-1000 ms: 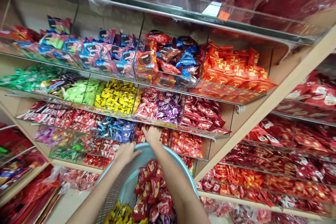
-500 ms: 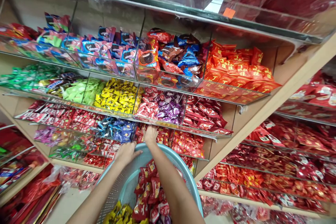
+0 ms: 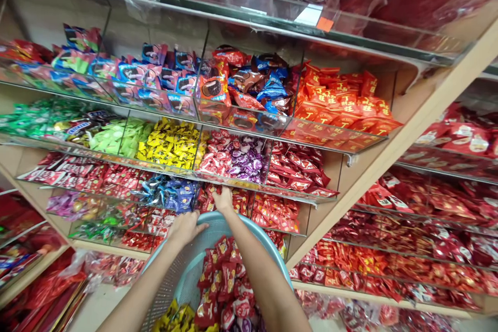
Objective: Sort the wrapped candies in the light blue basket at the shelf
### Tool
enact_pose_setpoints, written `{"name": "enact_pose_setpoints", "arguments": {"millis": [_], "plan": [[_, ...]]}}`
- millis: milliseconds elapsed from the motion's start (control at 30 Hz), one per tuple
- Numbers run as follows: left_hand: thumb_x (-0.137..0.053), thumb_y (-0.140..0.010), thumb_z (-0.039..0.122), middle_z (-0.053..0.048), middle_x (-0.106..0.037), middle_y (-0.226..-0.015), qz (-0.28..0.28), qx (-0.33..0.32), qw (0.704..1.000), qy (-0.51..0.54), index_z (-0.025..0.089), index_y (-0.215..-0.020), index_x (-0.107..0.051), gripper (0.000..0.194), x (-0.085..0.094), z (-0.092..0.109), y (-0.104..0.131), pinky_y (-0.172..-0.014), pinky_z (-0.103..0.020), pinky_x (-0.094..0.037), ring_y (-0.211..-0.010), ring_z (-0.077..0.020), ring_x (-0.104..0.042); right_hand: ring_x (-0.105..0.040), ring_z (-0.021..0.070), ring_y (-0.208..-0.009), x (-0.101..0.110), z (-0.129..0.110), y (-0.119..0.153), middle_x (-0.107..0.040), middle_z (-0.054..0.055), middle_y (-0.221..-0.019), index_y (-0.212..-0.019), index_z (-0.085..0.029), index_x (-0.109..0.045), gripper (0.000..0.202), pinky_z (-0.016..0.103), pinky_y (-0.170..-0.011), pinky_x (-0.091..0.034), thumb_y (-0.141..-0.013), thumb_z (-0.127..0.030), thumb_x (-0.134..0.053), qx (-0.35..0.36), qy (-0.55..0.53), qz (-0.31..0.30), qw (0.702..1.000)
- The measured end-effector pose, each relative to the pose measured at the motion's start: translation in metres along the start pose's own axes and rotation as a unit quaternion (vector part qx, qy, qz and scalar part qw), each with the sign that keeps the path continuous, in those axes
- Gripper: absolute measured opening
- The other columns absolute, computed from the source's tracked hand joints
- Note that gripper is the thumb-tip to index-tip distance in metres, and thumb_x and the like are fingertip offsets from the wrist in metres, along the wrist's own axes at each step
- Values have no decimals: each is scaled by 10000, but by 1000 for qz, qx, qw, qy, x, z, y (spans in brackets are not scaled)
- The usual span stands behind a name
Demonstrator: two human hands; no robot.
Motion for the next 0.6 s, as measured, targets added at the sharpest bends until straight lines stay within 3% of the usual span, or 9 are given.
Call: {"name": "enact_pose_setpoints", "arguments": {"millis": [167, 333, 467, 600], "plan": [[-429, -766, 544, -107, -593, -853, 14, -4, 1000, -7, 146, -935, -549, 448, -4, -2, -2, -694, -393, -433, -822, -290, -565, -561, 128, -640, 26, 4, 35, -579, 2, -774, -1119, -183, -510, 427, 248, -569, -479, -728, -354, -498, -36, -121, -24, 992], [-422, -767, 545, -104, -598, -842, 5, -4, 1000, -2, 148, -908, -544, 439, -3, -3, -3, -686, -384, -437, -813, -286, -571, -582, 130, -680, 52, 21, 93, -592, 36, -934, -1104, -216, -532, 472, 264, -607, -496, -682, -420, -588, -132, -299, -71, 942], [-398, -779, 546, -110, -599, -844, -3, -13, 1000, -7, 145, -929, -536, 449, 1, -1, -3, -688, -368, -432, -817, -282, -572, -597, 191, -798, 72, 46, 126, -614, 76, -1004, -1039, -184, -582, 460, 300, -648, -498, -686, -480, -568, -138, -233, -46, 962], [-386, -791, 529, -118, -594, -853, -16, -12, 1000, -11, 146, -939, -526, 434, 2, 0, -3, -691, -367, -427, -829, -283, -571, -587, 218, -886, 78, 71, 137, -634, 90, -1009, -973, -166, -619, 421, 347, -779, -465, -695, -476, -562, -101, -141, -7, 985]]}}
Point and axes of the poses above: each hand's wrist, its own y-axis away from the middle knuckle, its own x-axis out of the back of the hand, z = x × y, the point moved 6 cm from there along -y, towards the middle knuckle
